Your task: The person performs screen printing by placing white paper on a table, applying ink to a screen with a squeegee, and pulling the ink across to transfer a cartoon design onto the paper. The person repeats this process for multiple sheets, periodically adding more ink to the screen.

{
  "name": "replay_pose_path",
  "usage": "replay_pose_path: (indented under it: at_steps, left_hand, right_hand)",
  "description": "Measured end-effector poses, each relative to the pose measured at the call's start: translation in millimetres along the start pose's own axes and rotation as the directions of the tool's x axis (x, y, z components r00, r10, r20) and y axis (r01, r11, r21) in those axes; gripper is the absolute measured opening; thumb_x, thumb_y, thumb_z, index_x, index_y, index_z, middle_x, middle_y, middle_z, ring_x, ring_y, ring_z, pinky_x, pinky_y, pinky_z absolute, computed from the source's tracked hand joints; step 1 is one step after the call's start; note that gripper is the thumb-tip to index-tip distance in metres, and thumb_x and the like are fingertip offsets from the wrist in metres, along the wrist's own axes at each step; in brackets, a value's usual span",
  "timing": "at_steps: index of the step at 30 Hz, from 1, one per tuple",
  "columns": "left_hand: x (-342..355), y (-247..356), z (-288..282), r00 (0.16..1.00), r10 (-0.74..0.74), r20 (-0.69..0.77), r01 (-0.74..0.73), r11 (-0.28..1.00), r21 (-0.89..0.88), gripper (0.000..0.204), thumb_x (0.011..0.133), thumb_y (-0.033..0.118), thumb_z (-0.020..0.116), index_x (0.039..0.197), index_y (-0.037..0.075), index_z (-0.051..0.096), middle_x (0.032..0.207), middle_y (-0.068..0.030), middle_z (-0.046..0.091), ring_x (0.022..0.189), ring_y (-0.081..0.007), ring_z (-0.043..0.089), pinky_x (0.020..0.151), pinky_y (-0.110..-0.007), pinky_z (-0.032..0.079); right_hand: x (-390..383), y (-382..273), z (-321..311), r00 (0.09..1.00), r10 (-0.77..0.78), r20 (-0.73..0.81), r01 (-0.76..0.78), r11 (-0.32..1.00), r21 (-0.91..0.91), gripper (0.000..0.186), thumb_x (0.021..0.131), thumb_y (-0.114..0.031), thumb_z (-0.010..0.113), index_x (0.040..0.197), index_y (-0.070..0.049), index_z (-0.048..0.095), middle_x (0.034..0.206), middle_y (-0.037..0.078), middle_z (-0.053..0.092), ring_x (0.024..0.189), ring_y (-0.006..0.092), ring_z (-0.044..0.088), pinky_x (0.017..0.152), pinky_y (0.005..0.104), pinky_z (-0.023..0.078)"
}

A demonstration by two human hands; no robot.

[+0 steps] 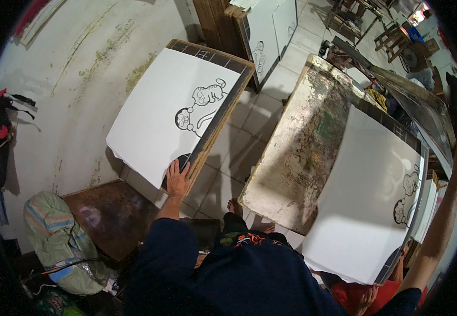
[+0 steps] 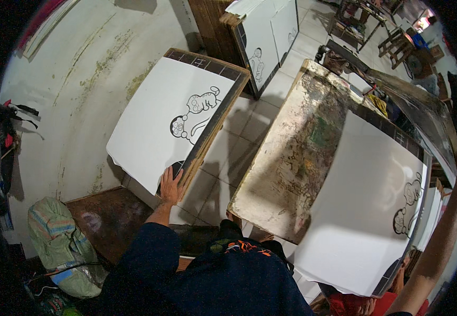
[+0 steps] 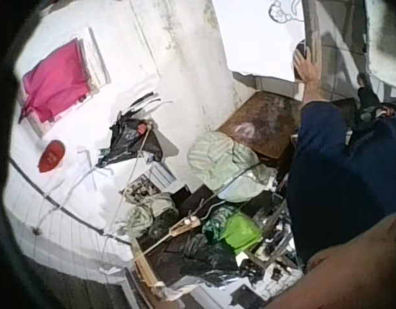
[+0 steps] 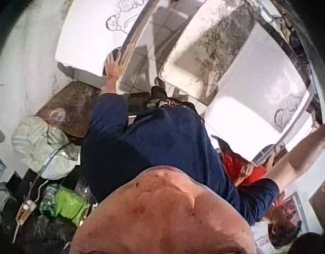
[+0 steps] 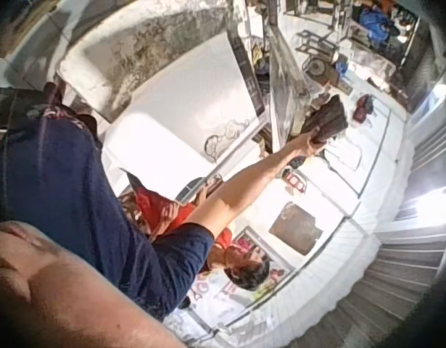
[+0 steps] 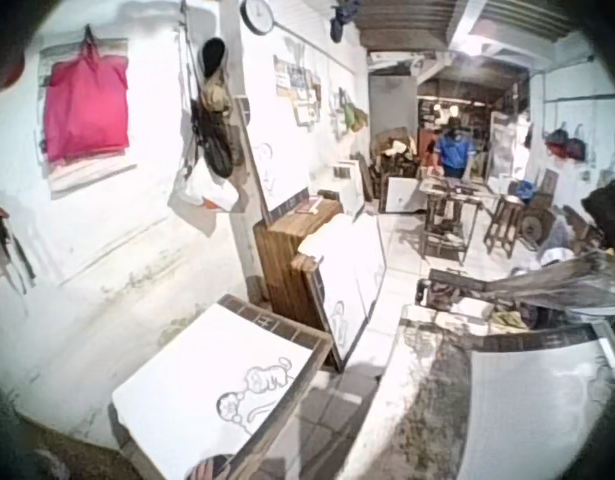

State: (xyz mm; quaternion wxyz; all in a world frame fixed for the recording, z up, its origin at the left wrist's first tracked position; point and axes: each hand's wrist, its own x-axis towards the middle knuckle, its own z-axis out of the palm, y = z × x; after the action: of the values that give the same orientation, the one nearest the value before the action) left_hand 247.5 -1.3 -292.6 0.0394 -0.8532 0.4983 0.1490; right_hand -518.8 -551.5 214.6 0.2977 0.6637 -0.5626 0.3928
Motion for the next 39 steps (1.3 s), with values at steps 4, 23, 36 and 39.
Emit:
replay_pose_path:
  at_steps: [4, 23, 36, 39]
  left_hand:
    - [12.2, 15.6, -22.0, 0.961, 0.235, 0.148, -0.239, 0.971, 0.010, 0.087, 0.087, 0.001, 0.067, 0.162, 0.030, 0.035, 0.170, -0.0216, 0.019, 0.156, -0.0454, 0.018, 0.124, -0.063, 0.021]
    - [13.8, 435.9, -98.7, 0.921, 0.385, 0.056, -0.386, 0.923, 0.006, 0.089, 0.081, 0.022, 0.074, 0.161, 0.032, 0.035, 0.151, -0.0424, 0.039, 0.128, -0.0536, 0.057, 0.104, -0.052, 0.052]
    - [-148.0, 394.3, 5.7, 0.910, 0.355, -0.214, -0.415, 0.777, -0.474, 0.059, 0.089, 0.023, 0.073, 0.141, 0.001, 0.056, 0.145, -0.0252, 0.057, 0.139, -0.0417, 0.049, 0.118, -0.052, 0.036]
    - [-112.8, 238.4, 26.5, 0.921, 0.004, -0.389, -0.116, 0.957, -0.265, 0.060, 0.090, 0.027, 0.076, 0.141, 0.001, 0.058, 0.152, -0.0247, 0.049, 0.148, -0.0393, 0.039, 0.122, -0.055, 0.027]
  right_hand:
    - [2.9, 39.3, 18.1, 0.992, -0.072, 0.107, 0.049, 0.979, 0.199, 0.048, 0.090, -0.037, 0.079, 0.125, -0.006, 0.066, 0.111, 0.017, 0.074, 0.095, 0.0332, 0.069, 0.086, 0.0459, 0.055]
    - [-19.9, -83.8, -11.0, 0.986, -0.135, -0.096, 0.135, 0.991, -0.014, 0.040, 0.093, -0.036, 0.073, 0.130, -0.021, 0.067, 0.117, 0.008, 0.073, 0.105, 0.0314, 0.068, 0.091, 0.0473, 0.050]
    - [5.0, -99.1, -26.3, 0.997, 0.061, -0.049, -0.053, 0.986, 0.157, 0.036, 0.085, -0.021, 0.076, 0.119, -0.015, 0.069, 0.113, 0.013, 0.070, 0.112, 0.0349, 0.063, 0.097, 0.0492, 0.045]
    - [4.1, -99.4, -28.6, 0.993, 0.103, 0.053, -0.111, 0.979, 0.168, 0.040, 0.085, -0.022, 0.076, 0.124, -0.016, 0.069, 0.114, 0.013, 0.071, 0.111, 0.0354, 0.063, 0.095, 0.0497, 0.046]
